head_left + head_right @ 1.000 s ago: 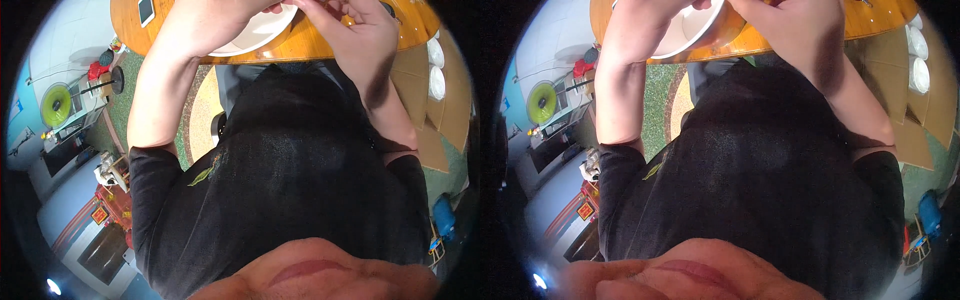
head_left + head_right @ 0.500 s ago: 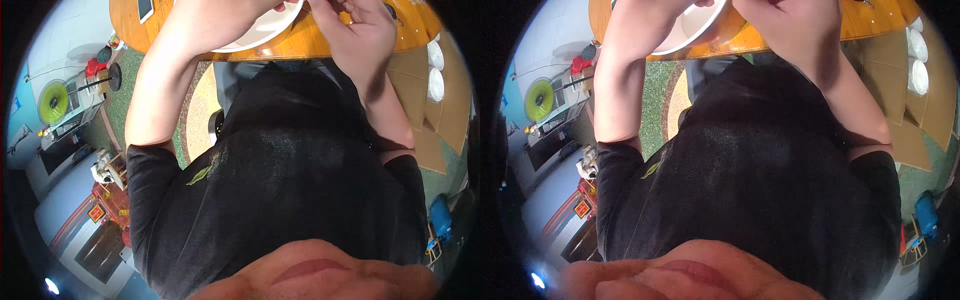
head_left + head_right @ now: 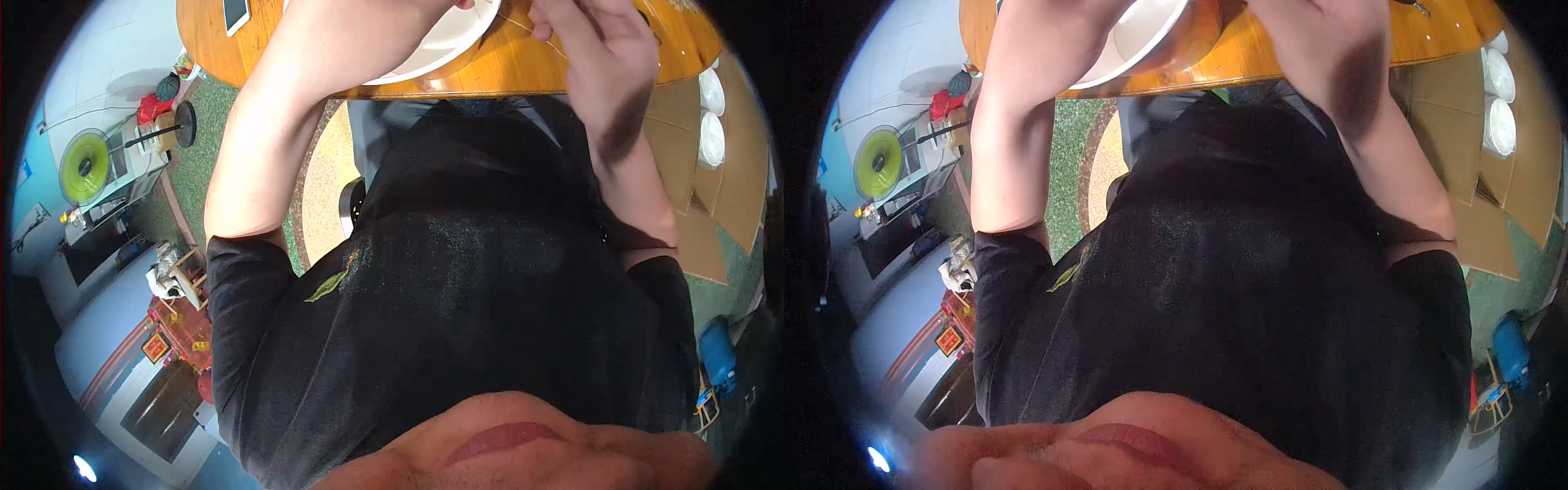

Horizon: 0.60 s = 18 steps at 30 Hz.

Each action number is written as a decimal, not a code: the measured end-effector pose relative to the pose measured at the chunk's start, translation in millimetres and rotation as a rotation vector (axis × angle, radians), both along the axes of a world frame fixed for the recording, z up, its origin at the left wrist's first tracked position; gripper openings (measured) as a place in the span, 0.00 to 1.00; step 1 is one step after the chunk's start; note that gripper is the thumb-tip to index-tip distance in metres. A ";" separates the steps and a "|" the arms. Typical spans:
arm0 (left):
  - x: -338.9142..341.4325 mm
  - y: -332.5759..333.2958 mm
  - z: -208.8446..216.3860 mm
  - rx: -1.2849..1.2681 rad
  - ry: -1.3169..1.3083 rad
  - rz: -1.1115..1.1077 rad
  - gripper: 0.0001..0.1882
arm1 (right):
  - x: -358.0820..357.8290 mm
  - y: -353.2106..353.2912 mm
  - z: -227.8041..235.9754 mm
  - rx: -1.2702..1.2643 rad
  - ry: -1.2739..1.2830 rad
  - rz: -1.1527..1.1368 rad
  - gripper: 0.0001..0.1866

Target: Attaching strings to paper cups by threading them through pre-punched holes at a workshop table.

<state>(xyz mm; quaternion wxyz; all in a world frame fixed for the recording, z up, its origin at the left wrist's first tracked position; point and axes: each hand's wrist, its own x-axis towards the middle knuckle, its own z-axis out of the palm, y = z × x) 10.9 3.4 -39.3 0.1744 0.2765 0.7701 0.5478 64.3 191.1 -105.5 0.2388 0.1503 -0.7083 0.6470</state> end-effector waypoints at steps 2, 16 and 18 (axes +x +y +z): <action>-1.0 -2.6 -7.1 0.171 -0.050 -0.065 0.02 | -4.2 1.0 -3.9 -0.210 -0.354 0.026 0.02; 1.1 -0.5 -2.2 0.237 0.056 -0.155 0.01 | -34.3 7.4 -31.5 -0.771 -0.045 0.662 0.05; 1.6 2.9 6.1 -0.093 0.129 -0.063 0.01 | -37.1 5.6 -31.8 -0.889 0.244 0.756 0.06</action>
